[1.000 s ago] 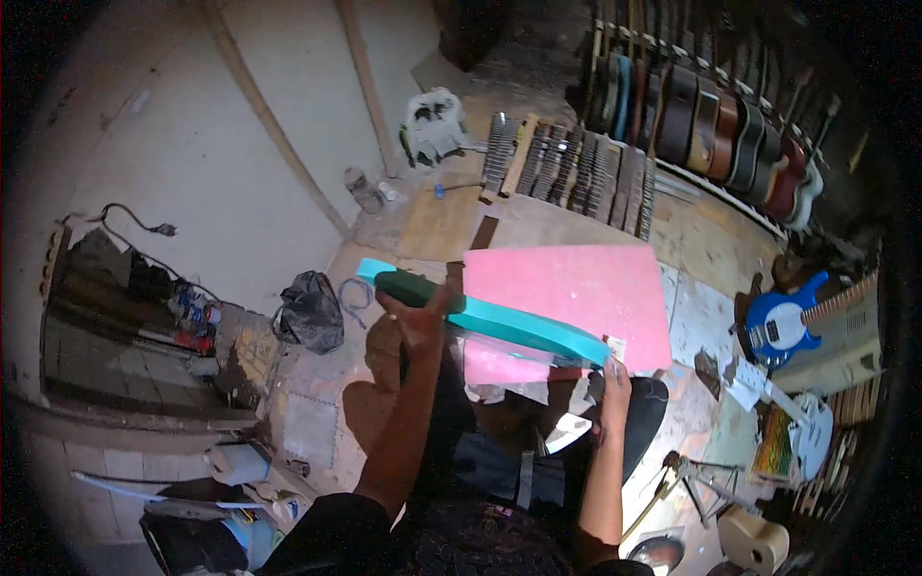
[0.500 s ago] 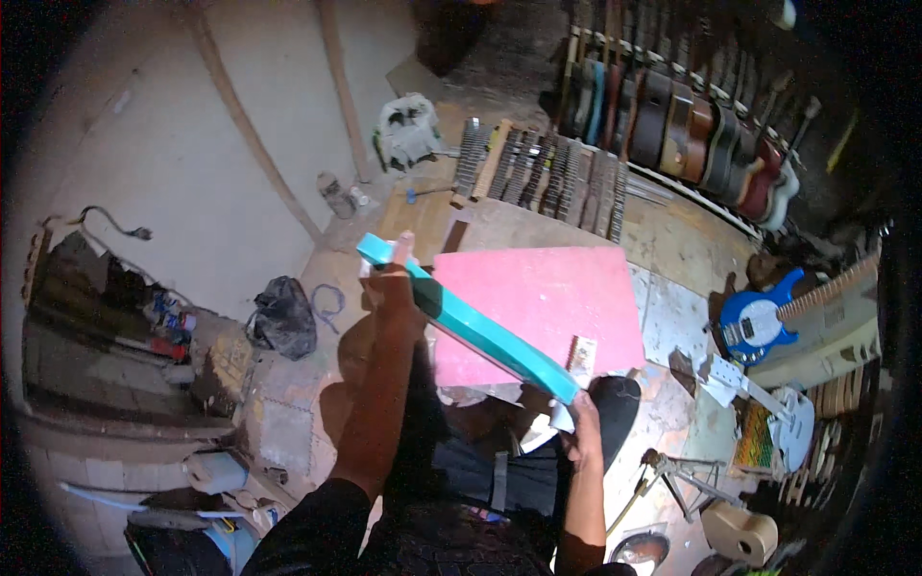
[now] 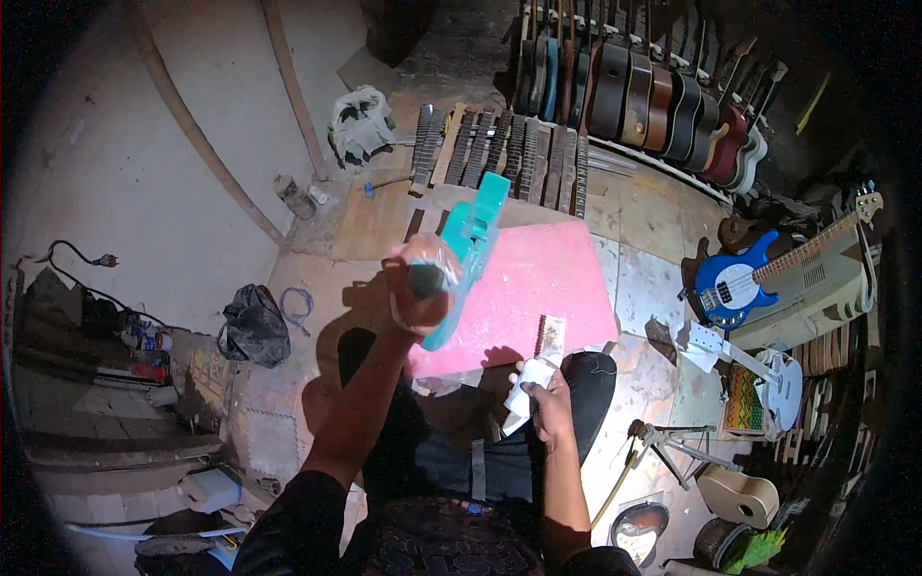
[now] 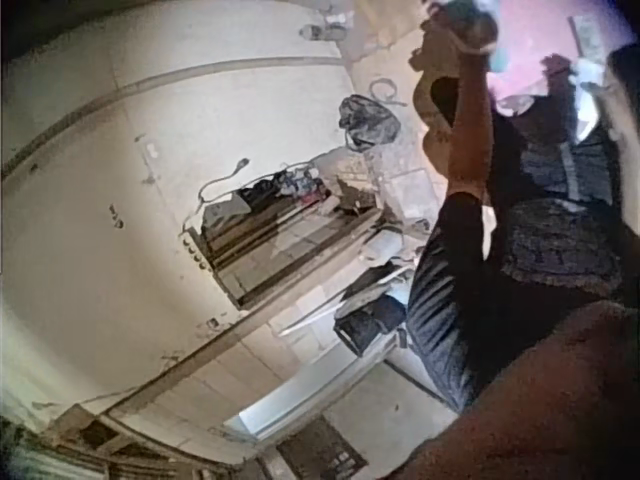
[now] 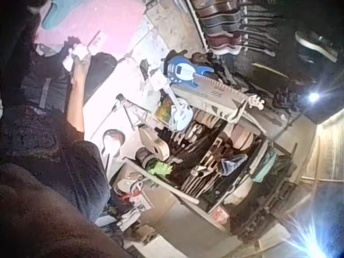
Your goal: The person sands the sides and front of a teal guitar body using a small piece of sandpaper held by hand, occasionally wiping the surface with a cloth.
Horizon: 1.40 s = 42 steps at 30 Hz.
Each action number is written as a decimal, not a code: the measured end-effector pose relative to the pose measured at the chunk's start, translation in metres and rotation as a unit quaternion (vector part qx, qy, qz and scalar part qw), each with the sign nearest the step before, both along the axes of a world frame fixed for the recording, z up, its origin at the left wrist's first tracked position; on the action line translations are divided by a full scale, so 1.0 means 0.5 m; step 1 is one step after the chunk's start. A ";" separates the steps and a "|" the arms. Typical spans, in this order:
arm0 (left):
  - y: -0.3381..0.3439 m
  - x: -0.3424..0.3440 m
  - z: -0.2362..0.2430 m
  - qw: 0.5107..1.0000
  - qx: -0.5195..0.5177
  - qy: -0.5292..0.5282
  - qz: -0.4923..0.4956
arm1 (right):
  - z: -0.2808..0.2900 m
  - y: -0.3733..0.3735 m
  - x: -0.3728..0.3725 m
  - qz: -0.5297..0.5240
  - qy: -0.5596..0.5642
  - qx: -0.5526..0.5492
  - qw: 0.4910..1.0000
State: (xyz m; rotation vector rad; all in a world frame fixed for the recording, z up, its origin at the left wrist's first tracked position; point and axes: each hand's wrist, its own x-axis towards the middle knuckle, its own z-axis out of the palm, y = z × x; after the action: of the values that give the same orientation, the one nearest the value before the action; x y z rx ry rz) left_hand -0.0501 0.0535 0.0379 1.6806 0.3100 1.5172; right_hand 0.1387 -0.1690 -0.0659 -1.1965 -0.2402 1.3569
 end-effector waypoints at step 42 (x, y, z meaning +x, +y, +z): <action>0.131 -0.171 -0.324 0.830 -0.419 0.097 0.355 | -0.172 0.176 0.072 -0.043 -0.258 -0.044 0.964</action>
State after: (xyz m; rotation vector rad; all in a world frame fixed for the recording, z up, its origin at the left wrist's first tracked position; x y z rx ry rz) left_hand -0.1355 0.1191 -0.1241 1.0017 1.6027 1.3467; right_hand 0.1750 -0.0808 -0.1517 -1.6072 -0.4937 0.9668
